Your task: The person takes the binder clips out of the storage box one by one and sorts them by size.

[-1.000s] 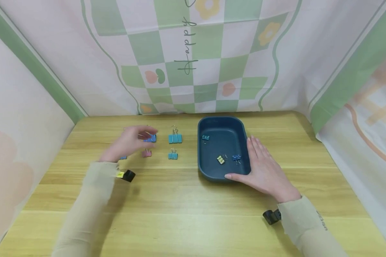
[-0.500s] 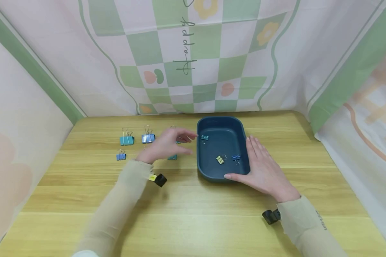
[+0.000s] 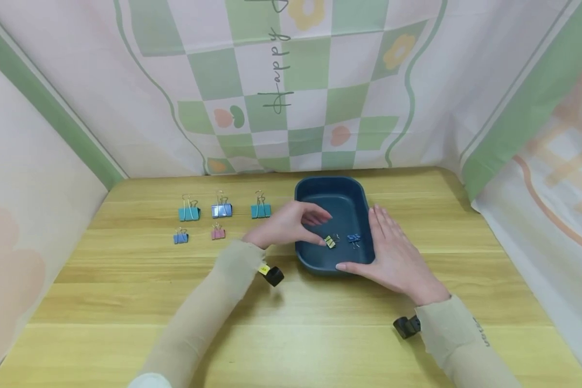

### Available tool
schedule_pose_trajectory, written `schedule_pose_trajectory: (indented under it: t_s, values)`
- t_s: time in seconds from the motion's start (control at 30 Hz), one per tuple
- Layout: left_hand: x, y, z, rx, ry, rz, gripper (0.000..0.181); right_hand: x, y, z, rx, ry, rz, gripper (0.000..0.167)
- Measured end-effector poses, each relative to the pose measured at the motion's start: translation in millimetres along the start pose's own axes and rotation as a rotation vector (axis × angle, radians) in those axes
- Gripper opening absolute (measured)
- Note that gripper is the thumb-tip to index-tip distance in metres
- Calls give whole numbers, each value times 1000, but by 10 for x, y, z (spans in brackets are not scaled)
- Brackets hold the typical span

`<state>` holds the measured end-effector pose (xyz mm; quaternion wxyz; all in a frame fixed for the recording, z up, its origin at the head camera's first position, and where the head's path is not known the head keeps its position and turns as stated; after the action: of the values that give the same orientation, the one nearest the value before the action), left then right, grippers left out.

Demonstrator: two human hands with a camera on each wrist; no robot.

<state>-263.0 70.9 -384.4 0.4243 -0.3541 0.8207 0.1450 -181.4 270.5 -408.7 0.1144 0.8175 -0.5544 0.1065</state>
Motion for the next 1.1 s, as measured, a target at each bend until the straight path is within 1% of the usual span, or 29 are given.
schedule_pose_trajectory:
  t_s: [0.17,0.27,0.4,0.6,0.67,0.8,0.87,1.0,1.1]
  values:
    - [-51,134,86,14,50,10,56,1,-2,-1,-9,4,-7,130]
    - [-86,212,124,17,64,12,55,2,-6,-4,-10,13,-7,130]
    - [-95,305,164,16,88,-6,54,4,-8,-5,-9,17,-6,130]
    - [-31,425,222,22,142,-62,52,7,-9,-6,-7,11,-3,130]
    - [-23,444,239,25,177,-79,48,8,-10,-5,-6,14,0,130]
    - [-23,463,284,38,296,-123,37,13,-13,-6,-5,17,4,129]
    - [-21,467,309,46,342,-153,32,16,-15,-5,-5,18,3,129]
    - [-10,474,341,41,372,-198,20,19,-18,-2,-9,21,0,129]
    - [-6,477,346,33,381,-187,11,24,-17,-1,-12,23,-4,129]
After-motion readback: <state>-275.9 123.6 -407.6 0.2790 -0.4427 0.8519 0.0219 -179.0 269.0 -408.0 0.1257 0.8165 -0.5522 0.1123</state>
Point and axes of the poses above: each hand's wrist, its own y-axis towards the middle knuckle, its own z-axis out of the palm, x = y × z, the point moved 6 cm from there along y, towards the middle knuckle, and after that the axes turned 7 degrees about -z, right-handed, at the moved point
